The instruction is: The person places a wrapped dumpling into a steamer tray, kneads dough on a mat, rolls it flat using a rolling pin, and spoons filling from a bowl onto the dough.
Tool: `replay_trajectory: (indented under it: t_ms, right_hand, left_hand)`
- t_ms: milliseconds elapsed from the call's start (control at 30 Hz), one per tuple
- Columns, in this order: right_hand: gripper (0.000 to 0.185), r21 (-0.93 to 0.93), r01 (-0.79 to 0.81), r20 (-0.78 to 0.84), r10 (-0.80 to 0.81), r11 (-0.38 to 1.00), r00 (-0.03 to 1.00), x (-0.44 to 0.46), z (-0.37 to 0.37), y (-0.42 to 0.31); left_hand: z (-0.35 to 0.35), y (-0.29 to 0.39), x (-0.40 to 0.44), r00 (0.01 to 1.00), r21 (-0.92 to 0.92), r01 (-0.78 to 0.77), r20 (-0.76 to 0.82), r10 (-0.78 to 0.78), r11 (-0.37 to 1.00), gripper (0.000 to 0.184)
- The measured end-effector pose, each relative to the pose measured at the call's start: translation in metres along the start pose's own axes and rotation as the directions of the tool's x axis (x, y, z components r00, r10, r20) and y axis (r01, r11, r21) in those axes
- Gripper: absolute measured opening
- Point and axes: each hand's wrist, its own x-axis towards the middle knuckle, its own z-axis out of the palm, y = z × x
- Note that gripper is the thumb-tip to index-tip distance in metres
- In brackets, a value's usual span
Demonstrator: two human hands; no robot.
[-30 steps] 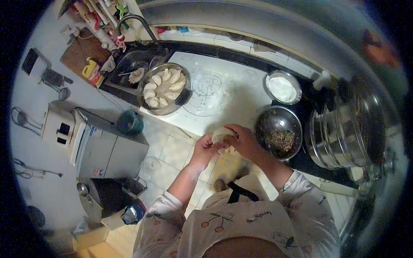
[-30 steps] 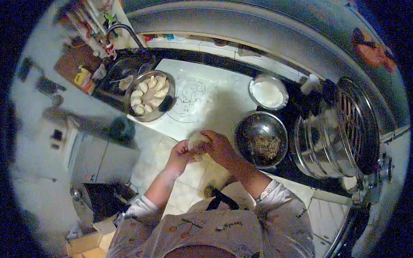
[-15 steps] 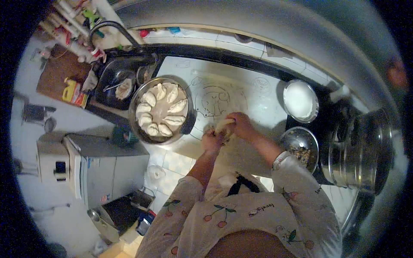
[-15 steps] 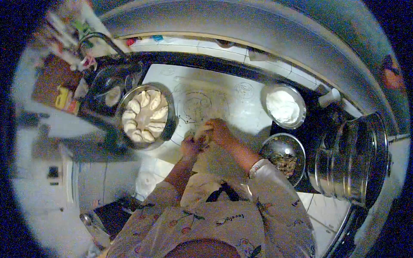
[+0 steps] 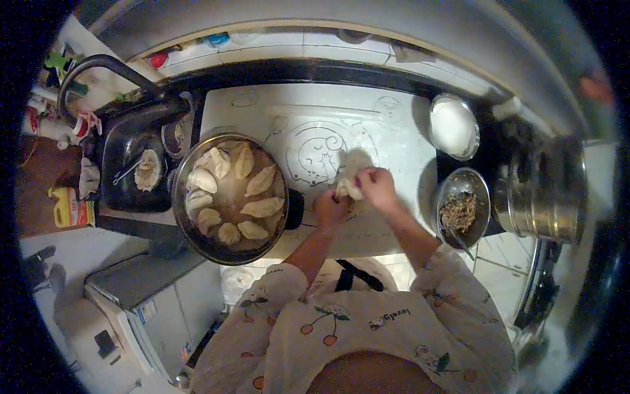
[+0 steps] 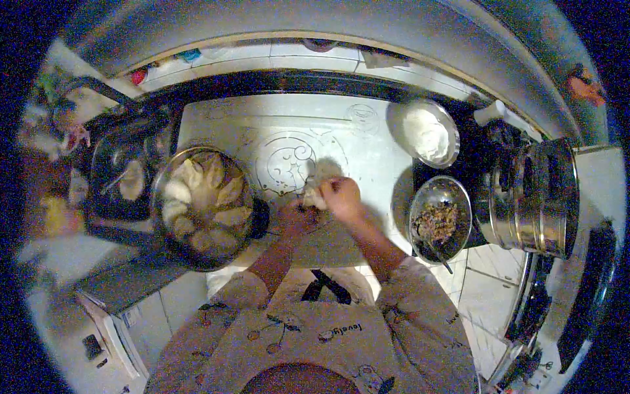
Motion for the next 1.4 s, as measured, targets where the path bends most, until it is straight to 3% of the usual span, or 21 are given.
replay_trajectory:
  t_ms: [100, 233, 267, 333, 367, 400, 467, 500, 600, 700, 733, 800, 900, 1000, 1033, 1067, 1133, 1200, 1300, 1333, 1400]
  right_hand:
    - [0.032, -0.469, 0.139, -0.375, -0.339, 0.872, 0.863, -0.009, 0.045, 0.003]
    - [0.023, -0.469, 0.155, -0.453, -0.387, 0.870, 0.803, 0.006, 0.055, 0.003]
    - [0.020, -0.549, 0.423, -0.426, -0.677, 0.721, 0.600, 0.020, 0.055, 0.023]
    - [0.019, -0.644, 0.318, -0.337, -0.630, 0.696, 0.700, 0.042, 0.051, 0.019]
    - [0.019, -0.688, 0.263, -0.298, -0.594, 0.676, 0.747, 0.049, 0.050, 0.018]
    - [0.022, -0.690, 0.284, -0.308, -0.626, 0.665, 0.717, 0.059, 0.048, 0.017]
    - [0.028, -0.694, 0.349, -0.325, -0.707, 0.629, 0.629, 0.078, 0.047, 0.010]
    - [0.032, -0.675, 0.322, -0.285, -0.638, 0.663, 0.715, 0.077, 0.048, 0.009]
    - [0.046, -0.566, 0.158, -0.201, -0.322, 0.809, 0.925, 0.052, 0.050, -0.001]
    - [0.045, -0.415, -0.007, -0.180, -0.075, 0.910, 0.981, 0.012, 0.048, -0.004]
    - [0.042, -0.540, -0.048, -0.175, -0.056, 0.840, 0.983, 0.004, 0.056, 0.000]
    - [0.039, -0.614, 0.040, -0.253, -0.245, 0.788, 0.936, -0.003, 0.071, 0.003]
    - [0.038, -0.618, 0.249, -0.252, -0.489, 0.745, 0.835, 0.022, 0.072, 0.005]
    - [0.038, -0.588, 0.432, -0.273, -0.670, 0.684, 0.690, 0.061, 0.067, 0.003]
    - [0.039, -0.583, 0.485, -0.287, -0.724, 0.652, 0.628, 0.068, 0.065, 0.000]
    - [0.038, -0.633, 0.411, -0.304, -0.699, 0.656, 0.647, 0.070, 0.065, -0.003]
    - [0.037, -0.569, 0.291, -0.279, -0.513, 0.769, 0.812, 0.054, 0.066, -0.014]
    - [0.038, -0.580, 0.113, -0.243, -0.304, 0.807, 0.921, 0.022, 0.065, -0.022]
    - [0.056, -0.556, 0.146, -0.177, -0.289, 0.818, 0.941, -0.007, 0.066, -0.001]
    - [0.056, -0.584, 0.276, -0.214, -0.473, 0.763, 0.855, -0.011, 0.069, 0.004]
    - [0.030, -0.647, 0.377, -0.206, -0.628, 0.663, 0.750, 0.005, 0.071, 0.023]
  left_hand:
    - [0.013, -0.014, -0.001, 0.994, 0.053, -0.055, -0.090, 0.059, 0.997, 0.018]
    - [0.007, -0.013, -0.009, 0.993, -0.243, 0.099, -0.035, -0.110, 0.965, 0.017]
    - [0.007, -0.013, -0.010, 0.985, -0.361, 0.167, 0.026, -0.170, 0.917, 0.018]
    - [0.006, -0.011, -0.013, 0.971, -0.380, 0.237, 0.090, -0.220, 0.894, 0.020]
    - [0.003, -0.011, -0.015, 0.973, -0.284, 0.231, 0.090, -0.214, 0.931, 0.022]
    - [0.001, -0.008, -0.017, 0.976, -0.186, 0.211, 0.087, -0.198, 0.960, 0.024]
    - [-0.005, 0.002, -0.018, 0.992, -0.228, 0.124, 0.049, -0.115, 0.966, 0.025]
    - [-0.008, 0.005, -0.017, 0.997, -0.249, 0.077, 0.023, -0.074, 0.965, 0.025]
    - [0.035, -0.059, 0.011, 0.980, -0.640, 0.195, 0.159, -0.120, 0.743, 0.024]
    - [0.026, -0.048, 0.001, 0.992, -0.373, 0.129, 0.049, -0.120, 0.919, 0.021]
    - [0.022, -0.041, 0.001, 0.994, -0.269, 0.107, 0.015, -0.107, 0.957, 0.020]
    - [0.018, -0.034, -0.002, 0.996, -0.051, 0.073, -0.045, -0.075, 0.996, 0.017]
    - [0.019, -0.044, -0.001, 0.952, -0.634, 0.306, 0.193, -0.238, 0.710, 0.014]
    - [0.024, -0.044, 0.003, 0.869, -0.836, 0.447, 0.322, -0.376, 0.319, 0.014]
    - [0.023, -0.042, 0.001, 0.893, -0.856, 0.417, 0.323, -0.314, 0.305, 0.015]
    - [0.021, -0.041, -0.003, 0.914, -0.876, 0.386, 0.319, -0.251, 0.291, 0.016]
    - [0.019, -0.044, 0.008, 0.932, -0.828, 0.357, 0.282, -0.228, 0.433, 0.019]
    - [0.032, -0.056, 0.017, 0.911, -0.609, 0.408, 0.224, -0.346, 0.680, 0.023]
    - [0.008, -0.026, 0.002, 0.937, -0.262, 0.349, 0.116, -0.330, 0.900, 0.030]
    - [0.005, -0.023, -0.001, 0.948, -0.271, 0.315, 0.124, -0.292, 0.910, 0.030]
    - [0.002, -0.022, -0.001, 0.968, -0.292, 0.245, 0.126, -0.216, 0.924, 0.028]
